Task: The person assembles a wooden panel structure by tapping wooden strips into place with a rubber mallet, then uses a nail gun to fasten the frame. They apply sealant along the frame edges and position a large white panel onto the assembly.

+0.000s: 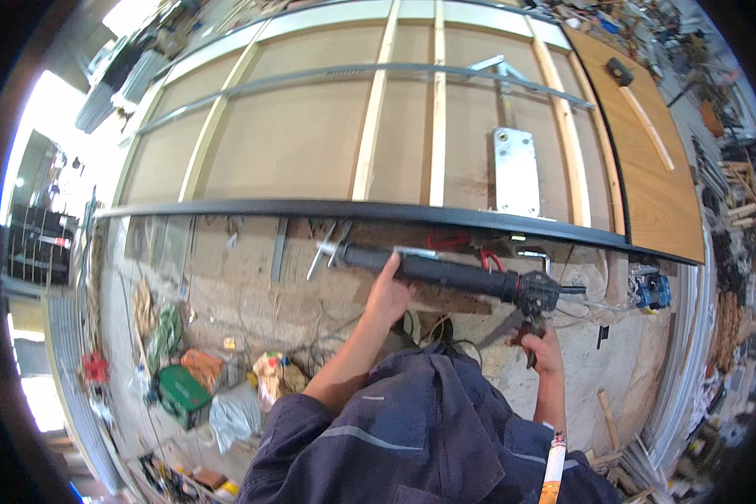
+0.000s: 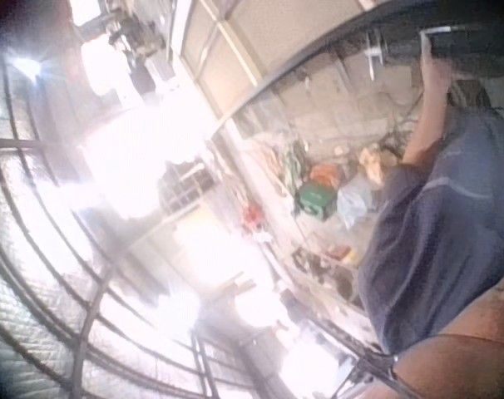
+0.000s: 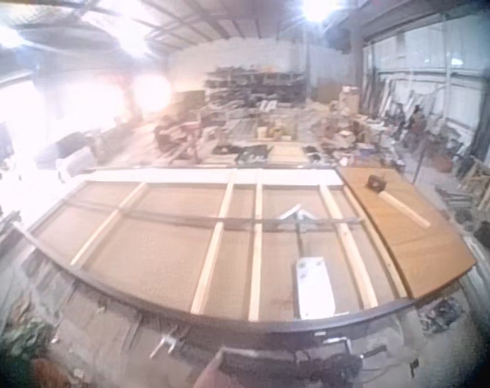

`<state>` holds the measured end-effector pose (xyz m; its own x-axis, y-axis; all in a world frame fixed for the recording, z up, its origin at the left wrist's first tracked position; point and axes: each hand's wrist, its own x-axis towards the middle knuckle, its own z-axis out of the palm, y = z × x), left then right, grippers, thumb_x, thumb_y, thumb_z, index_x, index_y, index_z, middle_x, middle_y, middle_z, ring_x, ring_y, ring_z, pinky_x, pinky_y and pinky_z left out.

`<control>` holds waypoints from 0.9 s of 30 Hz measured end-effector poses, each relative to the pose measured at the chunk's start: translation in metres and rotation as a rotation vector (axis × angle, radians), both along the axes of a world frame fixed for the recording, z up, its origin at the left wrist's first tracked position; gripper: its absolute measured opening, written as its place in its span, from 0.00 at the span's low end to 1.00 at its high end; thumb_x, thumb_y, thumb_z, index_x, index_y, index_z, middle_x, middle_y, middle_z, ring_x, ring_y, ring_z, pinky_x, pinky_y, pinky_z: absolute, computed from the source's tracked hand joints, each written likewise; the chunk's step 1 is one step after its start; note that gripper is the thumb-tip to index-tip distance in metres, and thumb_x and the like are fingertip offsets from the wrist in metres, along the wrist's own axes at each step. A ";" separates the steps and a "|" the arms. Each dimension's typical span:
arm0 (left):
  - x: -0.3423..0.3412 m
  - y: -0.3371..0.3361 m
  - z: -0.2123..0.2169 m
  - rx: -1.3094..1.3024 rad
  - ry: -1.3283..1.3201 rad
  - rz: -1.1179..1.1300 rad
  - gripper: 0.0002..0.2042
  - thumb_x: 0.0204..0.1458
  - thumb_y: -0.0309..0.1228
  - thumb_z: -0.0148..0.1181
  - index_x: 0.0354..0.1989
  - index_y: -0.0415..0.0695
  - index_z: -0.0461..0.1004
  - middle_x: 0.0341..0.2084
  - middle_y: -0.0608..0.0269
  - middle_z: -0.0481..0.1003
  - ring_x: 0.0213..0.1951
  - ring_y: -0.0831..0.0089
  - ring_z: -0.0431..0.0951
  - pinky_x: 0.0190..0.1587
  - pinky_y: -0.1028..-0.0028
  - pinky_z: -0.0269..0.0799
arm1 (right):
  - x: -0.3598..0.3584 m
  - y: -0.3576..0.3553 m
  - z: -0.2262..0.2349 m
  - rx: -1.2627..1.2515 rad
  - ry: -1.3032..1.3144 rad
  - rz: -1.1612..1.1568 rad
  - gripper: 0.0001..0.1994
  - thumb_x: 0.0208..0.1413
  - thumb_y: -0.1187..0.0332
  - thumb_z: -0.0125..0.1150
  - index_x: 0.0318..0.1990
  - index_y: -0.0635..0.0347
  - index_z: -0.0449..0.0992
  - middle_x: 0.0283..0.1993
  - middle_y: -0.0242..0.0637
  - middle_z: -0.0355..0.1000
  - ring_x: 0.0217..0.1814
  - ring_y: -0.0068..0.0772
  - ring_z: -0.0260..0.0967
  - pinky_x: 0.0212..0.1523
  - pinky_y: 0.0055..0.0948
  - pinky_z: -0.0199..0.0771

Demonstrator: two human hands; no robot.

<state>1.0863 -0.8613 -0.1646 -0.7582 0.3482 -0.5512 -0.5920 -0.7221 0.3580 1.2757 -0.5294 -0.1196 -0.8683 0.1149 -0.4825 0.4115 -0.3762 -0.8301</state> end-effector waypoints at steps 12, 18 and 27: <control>-0.068 -0.017 0.173 0.027 0.392 -0.214 0.24 0.69 0.47 0.51 0.59 0.36 0.67 0.58 0.45 0.74 0.58 0.56 0.76 0.64 0.52 0.71 | 0.003 -0.124 0.120 -0.420 0.344 -0.098 0.40 0.53 0.51 0.74 0.70 0.57 0.64 0.67 0.57 0.68 0.70 0.65 0.64 0.72 0.68 0.55; -0.121 0.042 0.213 -0.287 0.718 -0.493 0.23 0.69 0.45 0.51 0.58 0.35 0.69 0.49 0.48 0.79 0.51 0.59 0.81 0.55 0.57 0.78 | -0.058 -0.116 0.127 -0.524 0.625 -0.303 0.34 0.61 0.52 0.66 0.70 0.54 0.62 0.61 0.48 0.73 0.64 0.57 0.68 0.70 0.60 0.60; -0.137 0.003 0.137 -1.296 1.051 -0.010 0.12 0.62 0.30 0.61 0.50 0.36 0.77 0.41 0.48 0.81 0.43 0.61 0.82 0.48 0.65 0.77 | -0.188 0.050 0.155 -0.249 0.871 -0.389 0.29 0.67 0.56 0.57 0.68 0.66 0.63 0.67 0.55 0.67 0.74 0.61 0.59 0.75 0.58 0.54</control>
